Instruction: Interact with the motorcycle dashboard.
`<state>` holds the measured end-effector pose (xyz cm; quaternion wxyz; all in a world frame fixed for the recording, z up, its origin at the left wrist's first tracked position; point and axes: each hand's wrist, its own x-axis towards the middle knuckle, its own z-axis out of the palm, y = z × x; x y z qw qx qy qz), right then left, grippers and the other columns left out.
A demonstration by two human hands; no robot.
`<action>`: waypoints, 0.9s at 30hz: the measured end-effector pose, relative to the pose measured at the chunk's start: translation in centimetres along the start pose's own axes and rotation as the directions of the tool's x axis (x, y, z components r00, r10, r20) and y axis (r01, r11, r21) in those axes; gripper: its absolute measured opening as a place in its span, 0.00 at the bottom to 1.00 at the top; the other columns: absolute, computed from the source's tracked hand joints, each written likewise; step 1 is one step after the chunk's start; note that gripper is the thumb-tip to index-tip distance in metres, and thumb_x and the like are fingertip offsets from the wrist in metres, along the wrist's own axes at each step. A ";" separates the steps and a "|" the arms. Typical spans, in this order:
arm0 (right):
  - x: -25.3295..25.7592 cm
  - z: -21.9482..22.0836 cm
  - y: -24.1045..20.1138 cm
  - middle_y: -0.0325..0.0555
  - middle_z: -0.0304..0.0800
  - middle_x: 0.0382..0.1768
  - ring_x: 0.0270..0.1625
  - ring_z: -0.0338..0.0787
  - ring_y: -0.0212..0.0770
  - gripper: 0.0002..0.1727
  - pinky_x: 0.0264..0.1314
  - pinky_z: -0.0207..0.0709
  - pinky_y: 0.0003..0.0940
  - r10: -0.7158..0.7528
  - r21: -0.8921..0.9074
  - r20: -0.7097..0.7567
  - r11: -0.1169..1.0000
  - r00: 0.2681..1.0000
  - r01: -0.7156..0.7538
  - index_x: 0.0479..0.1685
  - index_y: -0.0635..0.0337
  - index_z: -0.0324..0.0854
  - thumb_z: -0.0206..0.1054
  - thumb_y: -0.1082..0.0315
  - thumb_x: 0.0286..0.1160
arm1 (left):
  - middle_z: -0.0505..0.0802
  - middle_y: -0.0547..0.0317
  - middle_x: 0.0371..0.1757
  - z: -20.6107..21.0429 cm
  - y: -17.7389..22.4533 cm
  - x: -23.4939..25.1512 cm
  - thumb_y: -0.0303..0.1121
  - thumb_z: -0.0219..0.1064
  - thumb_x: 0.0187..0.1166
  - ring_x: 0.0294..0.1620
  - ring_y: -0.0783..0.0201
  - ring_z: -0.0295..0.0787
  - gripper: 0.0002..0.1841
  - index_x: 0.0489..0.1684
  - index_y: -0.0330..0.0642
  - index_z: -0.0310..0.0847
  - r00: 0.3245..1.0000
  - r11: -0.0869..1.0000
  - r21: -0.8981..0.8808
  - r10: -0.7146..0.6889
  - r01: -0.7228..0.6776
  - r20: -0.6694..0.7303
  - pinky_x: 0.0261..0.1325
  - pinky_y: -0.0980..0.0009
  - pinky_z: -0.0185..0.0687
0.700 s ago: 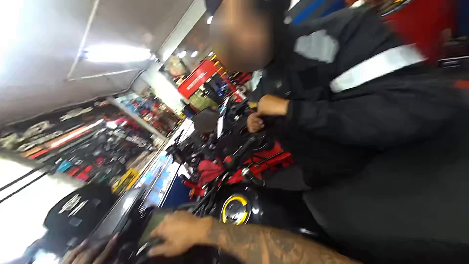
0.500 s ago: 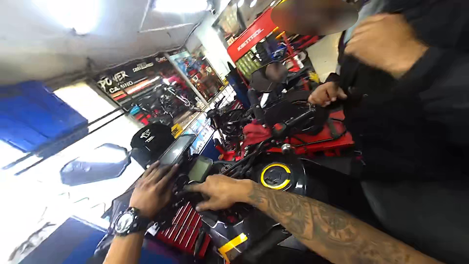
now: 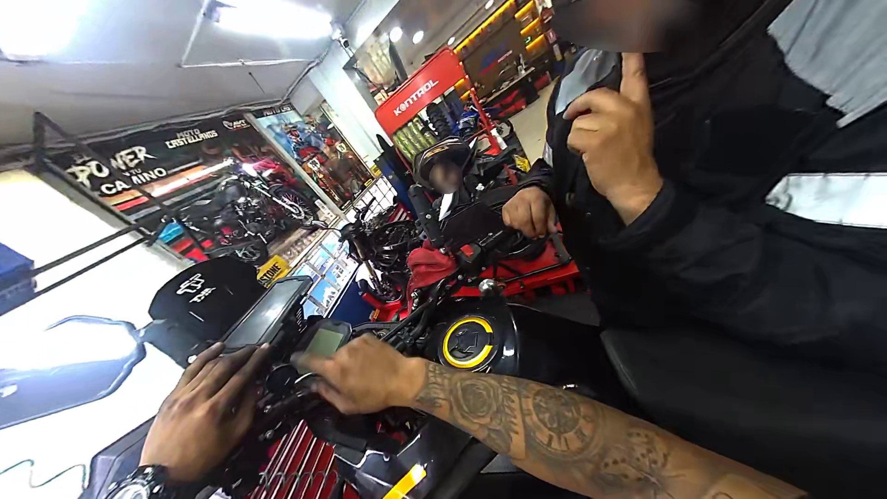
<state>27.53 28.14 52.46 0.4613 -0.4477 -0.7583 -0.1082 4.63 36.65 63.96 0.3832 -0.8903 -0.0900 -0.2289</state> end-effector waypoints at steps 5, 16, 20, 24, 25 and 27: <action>1.1 -3.0 4.0 0.48 0.93 0.33 0.37 0.90 0.45 0.10 0.43 0.82 0.53 0.123 0.327 0.364 0.911 0.923 -0.250 0.48 0.57 0.93 0.66 0.66 0.80 | 0.95 0.43 0.59 -0.3 0.2 0.0 0.37 0.52 0.81 0.62 0.44 0.92 0.24 0.65 0.39 0.89 1.000 1.000 -0.012 -0.001 0.002 0.023 0.82 0.43 0.71; 0.0 -2.4 0.8 0.58 0.88 0.39 0.30 0.83 0.45 0.47 0.34 0.81 0.43 -0.256 0.674 0.569 0.690 0.781 -0.265 0.98 0.42 0.48 0.71 0.65 0.79 | 0.95 0.46 0.58 -0.4 0.4 0.2 0.37 0.51 0.80 0.63 0.46 0.92 0.24 0.64 0.40 0.90 1.000 1.000 0.008 -0.010 0.010 0.022 0.82 0.44 0.72; 0.3 -2.0 -0.2 0.61 0.89 0.42 0.38 0.88 0.51 0.52 0.45 0.85 0.53 -0.227 0.631 0.541 0.746 0.810 -0.213 0.98 0.46 0.42 0.75 0.62 0.77 | 0.95 0.46 0.58 -0.1 0.3 0.3 0.36 0.51 0.79 0.64 0.45 0.92 0.24 0.65 0.42 0.90 1.000 1.000 0.008 -0.006 0.005 0.006 0.82 0.44 0.71; 0.7 -2.2 0.6 0.62 0.91 0.47 0.47 0.91 0.52 0.50 0.61 0.82 0.53 -0.173 0.593 0.501 0.782 0.848 -0.191 0.96 0.60 0.49 0.76 0.58 0.77 | 0.95 0.44 0.58 -0.2 0.2 0.2 0.36 0.52 0.81 0.63 0.44 0.92 0.23 0.66 0.43 0.90 1.000 1.000 0.000 0.008 -0.008 0.001 0.82 0.45 0.70; 0.7 -2.3 0.7 0.62 0.91 0.47 0.48 0.90 0.53 0.49 0.61 0.82 0.53 -0.161 0.583 0.492 0.791 0.856 -0.186 0.95 0.60 0.50 0.76 0.58 0.77 | 0.95 0.44 0.58 -0.3 0.1 0.2 0.36 0.52 0.81 0.62 0.45 0.92 0.23 0.66 0.43 0.89 1.000 1.000 -0.004 0.019 -0.019 0.010 0.82 0.46 0.70; 0.5 -2.1 0.9 0.58 0.92 0.41 0.43 0.91 0.52 0.44 0.56 0.83 0.55 -0.069 0.548 0.345 0.824 0.936 -0.142 0.92 0.58 0.59 0.76 0.59 0.76 | 0.94 0.44 0.59 -0.5 0.0 0.0 0.35 0.53 0.82 0.62 0.46 0.91 0.23 0.69 0.44 0.87 0.999 1.000 -0.014 0.026 -0.026 0.040 0.83 0.47 0.68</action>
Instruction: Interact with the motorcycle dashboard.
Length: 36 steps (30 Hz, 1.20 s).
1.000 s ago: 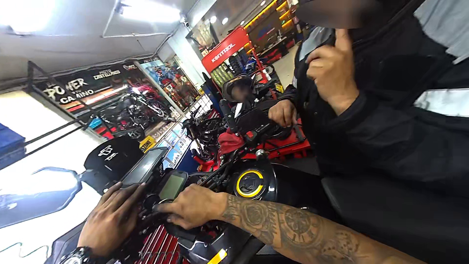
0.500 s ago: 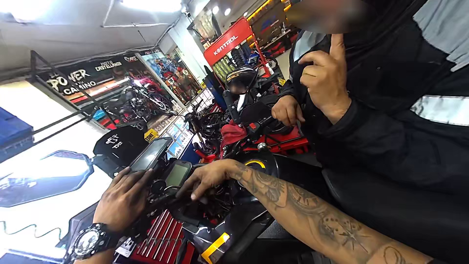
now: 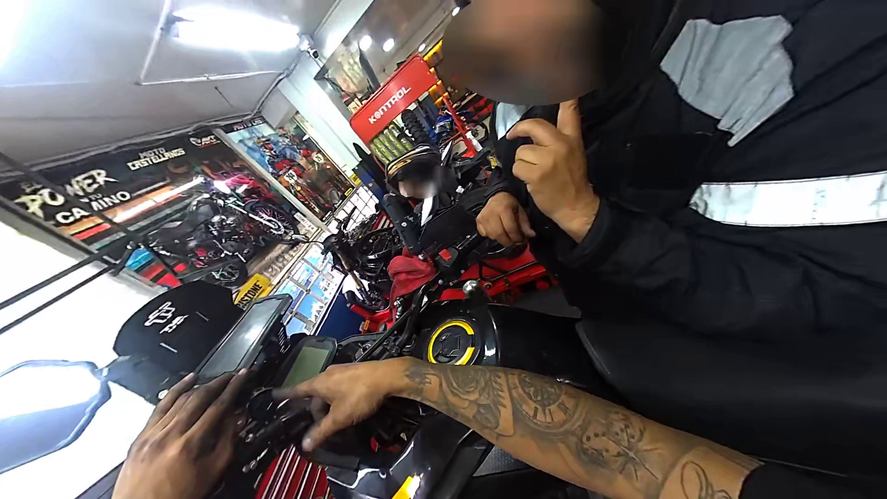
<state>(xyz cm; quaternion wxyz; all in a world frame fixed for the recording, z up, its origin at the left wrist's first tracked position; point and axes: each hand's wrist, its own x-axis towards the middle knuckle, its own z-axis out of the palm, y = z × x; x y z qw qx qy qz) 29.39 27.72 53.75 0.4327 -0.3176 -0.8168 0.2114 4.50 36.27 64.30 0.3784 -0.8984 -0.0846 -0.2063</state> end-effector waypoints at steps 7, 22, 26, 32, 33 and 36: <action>0.2 -1.5 1.9 0.40 0.95 0.40 0.37 0.93 0.37 0.17 0.42 0.89 0.44 -0.352 -0.452 -0.665 0.892 0.659 0.020 0.63 0.53 0.89 0.66 0.67 0.78 | 0.95 0.47 0.60 -0.1 0.4 0.2 0.37 0.52 0.79 0.65 0.46 0.91 0.24 0.66 0.43 0.90 0.999 0.998 0.042 -0.044 0.044 -0.006 0.82 0.46 0.71; -0.2 1.7 0.6 0.47 0.87 0.28 0.34 0.88 0.53 0.32 0.38 0.80 0.55 -0.105 -0.608 -0.033 0.792 0.994 0.063 0.90 0.34 0.64 0.62 0.52 0.85 | 0.95 0.46 0.57 0.4 0.4 0.4 0.35 0.52 0.80 0.61 0.47 0.92 0.23 0.64 0.43 0.91 0.998 0.999 0.035 -0.012 0.014 -0.054 0.81 0.46 0.72; -0.3 1.5 0.6 0.44 0.89 0.27 0.33 0.90 0.50 0.26 0.37 0.81 0.53 -0.176 -0.619 -0.114 0.782 0.978 0.069 0.82 0.33 0.74 0.60 0.53 0.85 | 0.95 0.45 0.58 0.4 0.3 0.2 0.36 0.53 0.79 0.63 0.45 0.92 0.23 0.64 0.41 0.91 0.999 0.999 0.041 -0.030 0.031 -0.028 0.82 0.45 0.71; -0.1 2.3 0.1 0.49 0.87 0.29 0.34 0.89 0.55 0.30 0.36 0.79 0.58 -0.063 -0.631 0.001 0.774 0.998 0.049 0.85 0.33 0.69 0.63 0.51 0.82 | 0.96 0.47 0.56 0.2 0.4 0.3 0.35 0.52 0.80 0.61 0.48 0.93 0.23 0.63 0.43 0.91 0.998 0.999 0.047 -0.012 0.015 -0.055 0.81 0.47 0.72; 0.0 2.4 0.1 0.49 0.87 0.29 0.34 0.88 0.55 0.30 0.36 0.79 0.58 -0.057 -0.632 0.003 0.774 0.998 0.046 0.86 0.33 0.69 0.64 0.51 0.82 | 0.96 0.47 0.56 0.3 0.4 0.3 0.35 0.52 0.80 0.60 0.48 0.93 0.23 0.63 0.44 0.91 0.998 0.999 0.048 -0.009 0.012 -0.061 0.81 0.47 0.72; 0.1 2.2 0.1 0.48 0.87 0.29 0.35 0.89 0.55 0.33 0.38 0.79 0.58 -0.041 -0.629 -0.003 0.777 0.999 0.030 0.88 0.32 0.65 0.65 0.50 0.82 | 0.95 0.47 0.57 0.4 0.0 0.1 0.37 0.53 0.80 0.61 0.48 0.92 0.23 0.66 0.45 0.89 0.999 0.999 0.037 -0.006 0.008 -0.038 0.83 0.48 0.69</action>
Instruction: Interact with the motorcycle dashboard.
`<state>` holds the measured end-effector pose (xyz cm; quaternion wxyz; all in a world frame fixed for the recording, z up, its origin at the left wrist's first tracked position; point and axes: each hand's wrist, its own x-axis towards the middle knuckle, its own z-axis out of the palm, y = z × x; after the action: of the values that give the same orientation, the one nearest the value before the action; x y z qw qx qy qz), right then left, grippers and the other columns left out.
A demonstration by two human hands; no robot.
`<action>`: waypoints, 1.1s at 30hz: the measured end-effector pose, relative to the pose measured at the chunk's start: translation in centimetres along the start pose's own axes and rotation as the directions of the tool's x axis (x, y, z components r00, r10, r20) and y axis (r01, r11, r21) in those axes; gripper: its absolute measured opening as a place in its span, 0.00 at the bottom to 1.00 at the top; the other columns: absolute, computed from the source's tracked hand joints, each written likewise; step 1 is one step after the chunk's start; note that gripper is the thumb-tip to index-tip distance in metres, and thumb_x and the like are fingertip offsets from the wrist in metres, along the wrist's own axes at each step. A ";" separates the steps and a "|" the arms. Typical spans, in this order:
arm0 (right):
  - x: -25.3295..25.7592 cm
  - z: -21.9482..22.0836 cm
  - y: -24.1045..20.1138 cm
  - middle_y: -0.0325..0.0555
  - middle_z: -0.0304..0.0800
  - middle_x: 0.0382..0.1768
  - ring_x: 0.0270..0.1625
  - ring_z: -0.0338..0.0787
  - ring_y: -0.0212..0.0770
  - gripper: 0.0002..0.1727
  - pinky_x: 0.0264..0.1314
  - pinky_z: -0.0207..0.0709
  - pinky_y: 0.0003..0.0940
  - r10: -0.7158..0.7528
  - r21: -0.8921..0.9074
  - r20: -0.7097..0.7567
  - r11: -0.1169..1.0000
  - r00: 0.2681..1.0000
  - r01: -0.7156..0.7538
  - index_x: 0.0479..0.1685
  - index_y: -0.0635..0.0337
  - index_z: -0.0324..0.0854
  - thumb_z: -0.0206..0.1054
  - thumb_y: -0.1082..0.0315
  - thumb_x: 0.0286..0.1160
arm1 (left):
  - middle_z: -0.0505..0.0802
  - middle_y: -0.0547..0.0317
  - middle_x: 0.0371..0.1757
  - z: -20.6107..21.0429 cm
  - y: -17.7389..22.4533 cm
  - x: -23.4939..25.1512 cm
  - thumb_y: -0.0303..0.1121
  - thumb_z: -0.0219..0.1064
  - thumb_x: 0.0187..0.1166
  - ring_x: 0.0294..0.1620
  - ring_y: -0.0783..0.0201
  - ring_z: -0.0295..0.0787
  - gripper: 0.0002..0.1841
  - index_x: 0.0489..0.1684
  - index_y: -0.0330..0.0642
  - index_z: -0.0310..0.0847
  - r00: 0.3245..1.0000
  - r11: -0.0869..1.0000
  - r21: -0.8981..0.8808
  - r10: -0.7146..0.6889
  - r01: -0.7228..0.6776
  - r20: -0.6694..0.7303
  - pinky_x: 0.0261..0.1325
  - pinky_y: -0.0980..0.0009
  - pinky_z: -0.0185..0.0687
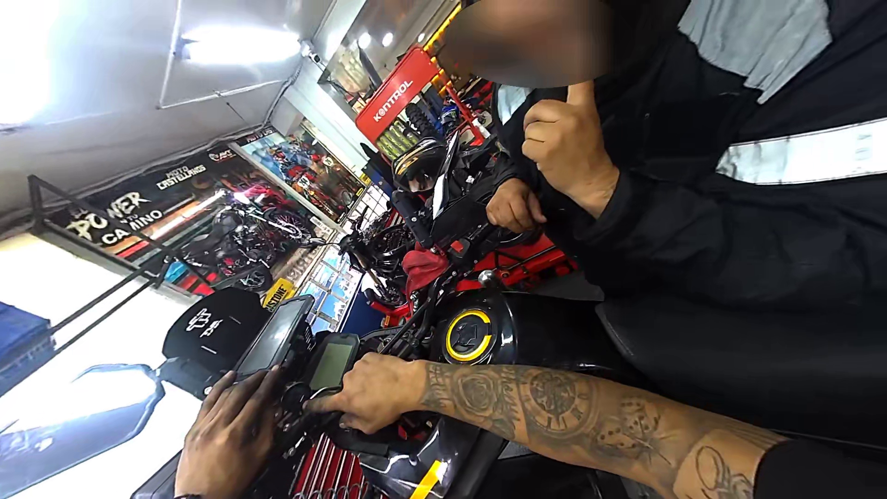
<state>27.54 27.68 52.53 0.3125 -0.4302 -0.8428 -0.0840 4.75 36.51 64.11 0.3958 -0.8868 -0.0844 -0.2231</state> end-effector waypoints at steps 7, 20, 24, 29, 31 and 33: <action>1.2 -0.5 2.8 0.43 0.95 0.45 0.41 0.94 0.43 0.21 0.43 0.88 0.46 0.267 0.134 -0.581 0.963 0.769 -0.233 0.72 0.49 0.83 0.64 0.61 0.82 | 0.96 0.48 0.56 -0.2 -0.1 -0.3 0.37 0.53 0.80 0.61 0.48 0.92 0.22 0.64 0.45 0.90 1.000 1.000 0.005 -0.004 0.004 -0.017 0.82 0.48 0.70; 3.4 0.1 7.7 0.61 0.91 0.47 0.53 0.90 0.64 0.19 0.48 0.79 0.69 0.716 0.073 0.188 0.672 0.672 -0.737 0.41 0.63 0.87 0.75 0.54 0.67 | 0.96 0.48 0.56 -0.2 -0.2 -0.4 0.35 0.53 0.78 0.61 0.48 0.93 0.23 0.63 0.43 0.91 1.000 1.000 0.005 -0.007 0.007 -0.021 0.81 0.47 0.73; 4.4 0.3 8.5 0.64 0.89 0.52 0.58 0.88 0.66 0.20 0.51 0.78 0.72 0.718 0.059 0.235 0.662 0.655 -0.747 0.46 0.66 0.86 0.74 0.56 0.69 | 0.95 0.47 0.58 -0.6 0.0 -0.3 0.34 0.54 0.79 0.63 0.49 0.92 0.23 0.67 0.43 0.89 1.000 1.000 -0.006 0.007 -0.006 0.031 0.84 0.49 0.68; 5.1 0.6 9.3 0.64 0.88 0.55 0.59 0.88 0.66 0.20 0.51 0.78 0.71 0.723 0.041 0.263 0.653 0.639 -0.756 0.50 0.67 0.85 0.72 0.58 0.70 | 0.95 0.48 0.58 -0.2 0.2 0.2 0.33 0.55 0.78 0.63 0.50 0.92 0.22 0.66 0.43 0.89 1.000 1.000 0.005 0.008 -0.008 0.020 0.84 0.50 0.68; 5.1 0.3 8.9 0.62 0.90 0.52 0.57 0.89 0.65 0.17 0.49 0.78 0.71 0.682 0.043 0.212 0.709 0.700 -0.704 0.47 0.64 0.87 0.73 0.59 0.69 | 0.96 0.50 0.56 0.2 0.3 0.2 0.34 0.54 0.77 0.61 0.51 0.93 0.23 0.63 0.45 0.91 1.000 1.000 0.026 -0.001 0.002 -0.028 0.83 0.51 0.71; 5.5 -0.2 8.3 0.56 0.93 0.49 0.55 0.90 0.61 0.12 0.51 0.80 0.69 0.492 0.116 0.121 0.856 0.862 -0.504 0.51 0.53 0.91 0.73 0.63 0.71 | 0.96 0.51 0.56 0.2 0.0 -0.1 0.34 0.54 0.77 0.61 0.52 0.93 0.23 0.64 0.45 0.91 0.999 1.000 0.024 -0.007 0.008 -0.033 0.83 0.51 0.72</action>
<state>31.66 36.39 54.93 0.3166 -0.6131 -0.7194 0.0793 4.75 36.65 63.95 0.4069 -0.8779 -0.0837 -0.2382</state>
